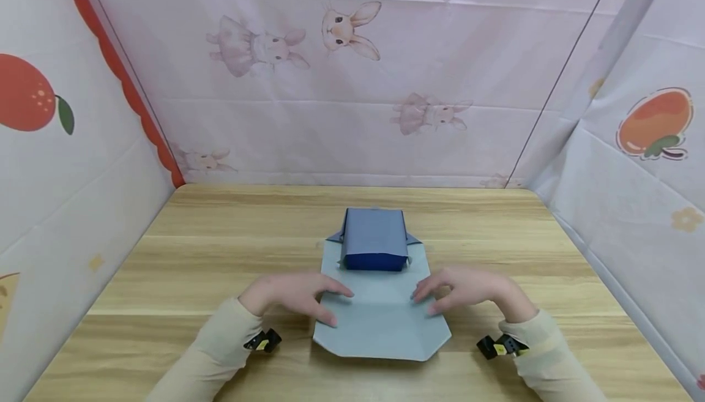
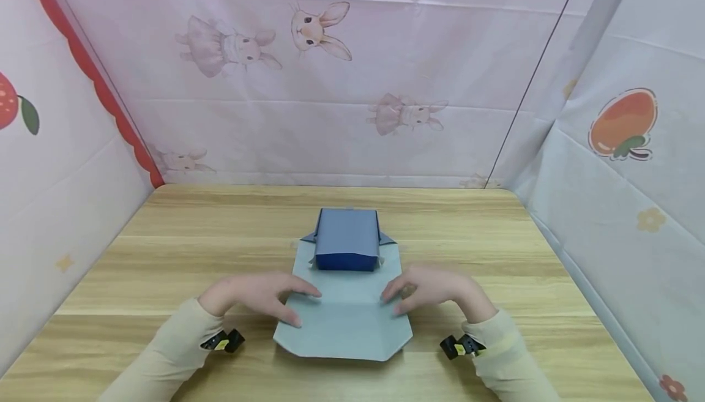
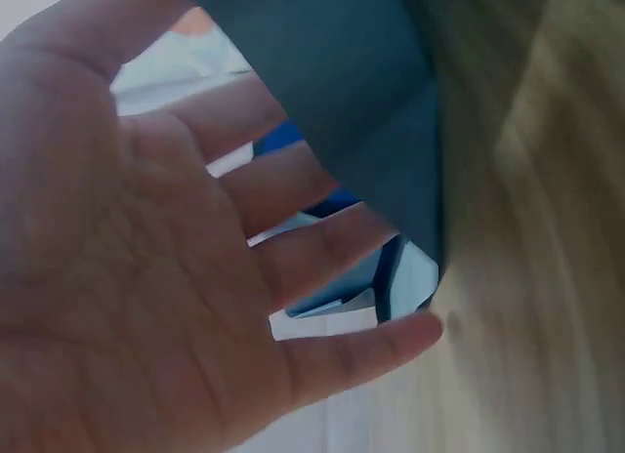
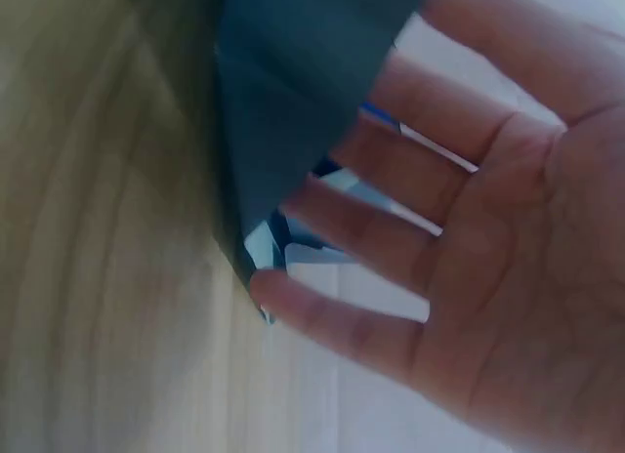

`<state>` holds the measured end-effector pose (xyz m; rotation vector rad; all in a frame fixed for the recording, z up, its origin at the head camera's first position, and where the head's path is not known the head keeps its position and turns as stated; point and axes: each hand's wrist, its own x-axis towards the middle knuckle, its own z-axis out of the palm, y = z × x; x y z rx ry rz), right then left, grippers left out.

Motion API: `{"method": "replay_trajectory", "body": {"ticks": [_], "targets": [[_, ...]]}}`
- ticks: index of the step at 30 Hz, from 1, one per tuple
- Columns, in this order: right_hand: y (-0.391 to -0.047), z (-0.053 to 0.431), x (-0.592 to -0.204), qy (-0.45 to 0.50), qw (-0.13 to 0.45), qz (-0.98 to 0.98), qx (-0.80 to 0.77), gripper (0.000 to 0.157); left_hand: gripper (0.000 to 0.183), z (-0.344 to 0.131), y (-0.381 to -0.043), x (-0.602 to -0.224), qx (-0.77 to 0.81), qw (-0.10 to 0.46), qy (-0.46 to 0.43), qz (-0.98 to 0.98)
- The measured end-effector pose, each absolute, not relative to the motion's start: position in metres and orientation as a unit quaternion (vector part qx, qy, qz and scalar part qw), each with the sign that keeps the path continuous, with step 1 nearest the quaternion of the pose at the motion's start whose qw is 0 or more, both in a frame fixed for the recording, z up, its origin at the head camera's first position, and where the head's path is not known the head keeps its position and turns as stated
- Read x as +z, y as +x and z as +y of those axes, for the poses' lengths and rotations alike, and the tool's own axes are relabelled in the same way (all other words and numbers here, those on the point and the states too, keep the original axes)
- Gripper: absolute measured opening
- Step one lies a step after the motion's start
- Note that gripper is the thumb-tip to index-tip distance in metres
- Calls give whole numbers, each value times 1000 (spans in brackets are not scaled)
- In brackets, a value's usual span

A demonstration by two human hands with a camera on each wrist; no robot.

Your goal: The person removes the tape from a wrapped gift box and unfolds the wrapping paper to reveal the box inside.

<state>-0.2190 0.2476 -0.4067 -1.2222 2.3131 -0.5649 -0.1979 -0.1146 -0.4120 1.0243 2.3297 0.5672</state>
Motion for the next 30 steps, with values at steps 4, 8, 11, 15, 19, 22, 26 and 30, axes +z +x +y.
{"method": "replay_trajectory", "body": {"ticks": [4,8,11,15,19,22,26,30], "targets": [[-214,243,-409,-437,241,851,-166,42,67,-107,-192,-416,139,236,370,888],[-205,233,-408,-416,234,869,-128,45,74,-94,-184,-421,81,204,343,913],[-197,223,-407,-405,229,880,-99,51,78,-86,-177,-425,59,191,336,921],[-187,211,-407,-405,231,881,-75,58,83,-80,-172,-430,48,182,336,923],[-184,209,-406,-404,230,883,-67,59,86,-83,-171,-429,51,186,316,929],[-186,213,-405,-389,232,889,-74,57,88,-88,-173,-426,59,193,297,933],[-192,223,-405,-383,238,888,-90,56,91,-98,-177,-421,68,196,280,937],[-200,233,-405,-383,242,885,-105,51,93,-107,-181,-418,64,194,263,943]]}}
